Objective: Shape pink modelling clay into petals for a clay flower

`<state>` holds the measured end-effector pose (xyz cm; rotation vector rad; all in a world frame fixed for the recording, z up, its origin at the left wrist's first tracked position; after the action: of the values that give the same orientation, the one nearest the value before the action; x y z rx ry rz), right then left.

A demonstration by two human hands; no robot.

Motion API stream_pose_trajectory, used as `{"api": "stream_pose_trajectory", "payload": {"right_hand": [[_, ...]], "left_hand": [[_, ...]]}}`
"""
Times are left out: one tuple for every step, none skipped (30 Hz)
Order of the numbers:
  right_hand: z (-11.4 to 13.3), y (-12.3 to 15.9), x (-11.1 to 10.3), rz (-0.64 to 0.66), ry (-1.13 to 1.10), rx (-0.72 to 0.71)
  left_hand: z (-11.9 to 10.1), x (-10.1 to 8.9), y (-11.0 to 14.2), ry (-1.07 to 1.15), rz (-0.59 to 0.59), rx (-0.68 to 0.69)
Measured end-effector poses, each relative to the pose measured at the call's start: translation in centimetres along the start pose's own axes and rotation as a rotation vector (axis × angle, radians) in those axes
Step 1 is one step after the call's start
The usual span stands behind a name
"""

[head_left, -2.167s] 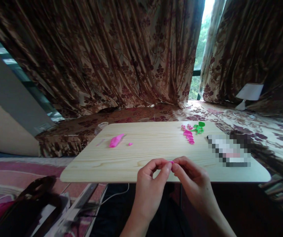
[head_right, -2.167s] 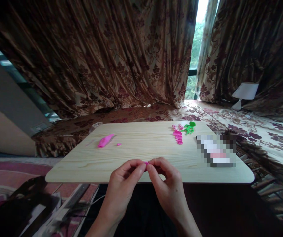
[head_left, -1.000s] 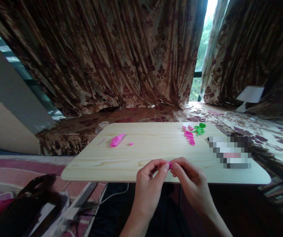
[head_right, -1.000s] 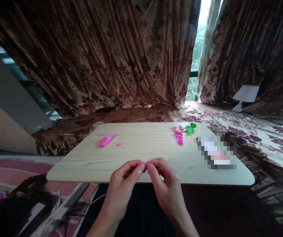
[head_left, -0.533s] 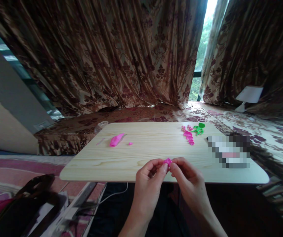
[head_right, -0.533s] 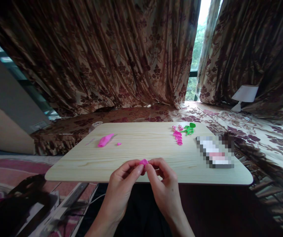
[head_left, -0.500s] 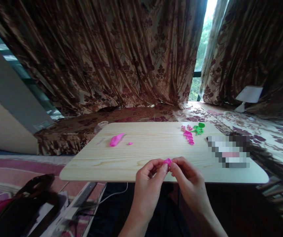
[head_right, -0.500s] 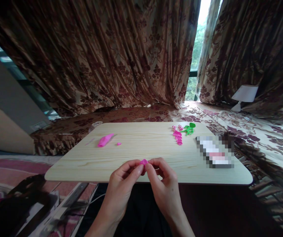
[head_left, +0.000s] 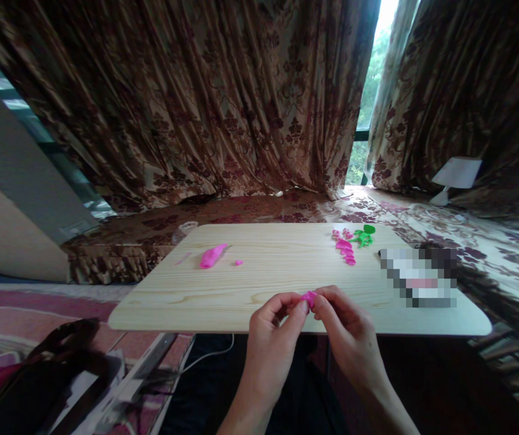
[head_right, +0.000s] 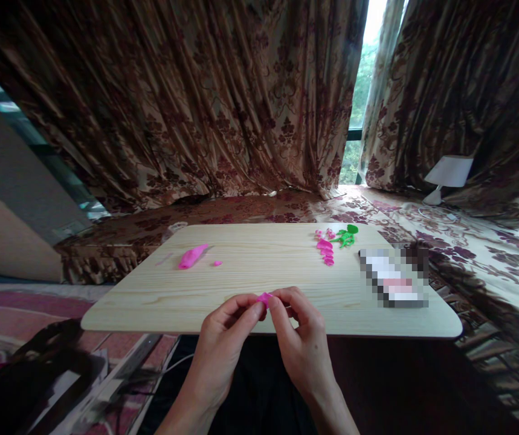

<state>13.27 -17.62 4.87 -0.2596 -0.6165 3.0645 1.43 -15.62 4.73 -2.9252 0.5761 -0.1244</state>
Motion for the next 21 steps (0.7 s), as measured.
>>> {"api": "stream_pose_trajectory", "payload": {"right_hand": [[0.01,-0.02,-0.05,0.002,-0.004,-0.001],[0.02,-0.05,-0.1,0.007,-0.007,-0.003],[0.04,-0.06,-0.16,0.013,-0.008,-0.007],[0.05,-0.07,-0.22,0.019,-0.008,-0.01],[0.06,-0.08,-0.28,0.028,-0.005,-0.011],[0.04,-0.08,-0.32,0.037,-0.003,-0.01],[0.01,-0.08,-0.38,0.038,-0.002,-0.01],[-0.04,-0.07,-0.44,0.028,-0.003,-0.006],[-0.11,-0.06,-0.51,0.008,-0.008,0.001],[-0.19,-0.05,-0.56,-0.017,-0.016,0.013],[-0.27,-0.04,-0.58,-0.037,-0.026,0.025],[-0.33,-0.06,-0.52,-0.044,-0.039,0.034],[-0.35,-0.09,-0.4,-0.032,-0.053,0.037],[-0.33,-0.14,-0.25,-0.008,-0.064,0.033],[-0.29,-0.18,-0.1,0.017,-0.07,0.024],[-0.25,-0.21,-0.01,0.029,-0.069,0.015],[-0.23,-0.21,0.02,0.027,-0.063,0.01],[-0.24,-0.2,-0.03,0.01,-0.054,0.012],[-0.27,-0.17,-0.11,-0.013,-0.044,0.019],[-0.31,-0.15,-0.19,-0.029,-0.037,0.026],[-0.33,-0.14,-0.24,-0.031,-0.032,0.03]], "left_hand": [[0.0,-0.02,-0.02,0.006,-0.003,-0.001],[-0.01,-0.04,-0.05,0.015,-0.006,-0.002],[-0.01,-0.07,-0.08,0.024,-0.011,-0.002],[-0.02,-0.1,-0.11,0.028,-0.014,-0.003],[-0.02,-0.13,-0.14,0.025,-0.016,-0.006],[-0.01,-0.14,-0.16,0.018,-0.015,-0.01],[-0.01,-0.14,-0.18,0.008,-0.014,-0.013],[0.01,-0.14,-0.19,0.001,-0.015,-0.016],[0.02,-0.13,-0.2,0.001,-0.021,-0.017],[0.04,-0.12,-0.19,0.01,-0.029,-0.018],[0.06,-0.1,-0.18,0.026,-0.038,-0.02],[0.08,-0.05,-0.18,0.046,-0.042,-0.022],[0.09,0.0,-0.17,0.065,-0.041,-0.025],[0.09,0.06,-0.16,0.082,-0.035,-0.028],[0.09,0.12,-0.16,0.095,-0.027,-0.03],[0.08,0.16,-0.14,0.097,-0.02,-0.029],[0.06,0.18,-0.12,0.089,-0.017,-0.027],[0.05,0.17,-0.1,0.075,-0.018,-0.025],[0.06,0.15,-0.08,0.059,-0.022,-0.025],[0.07,0.12,-0.07,0.045,-0.027,-0.025],[0.08,0.09,-0.06,0.037,-0.029,-0.026]]}}
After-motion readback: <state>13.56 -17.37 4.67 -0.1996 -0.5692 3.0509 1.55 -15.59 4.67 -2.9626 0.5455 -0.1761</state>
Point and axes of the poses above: each hand's wrist, its own y-axis away from the middle knuckle, its own x-axis out of the palm, z = x × y, the point moved 3 cm from there along -y, towards the middle knuckle, and after that the axes turned 15 degrees about z, right-handed, at the moved point
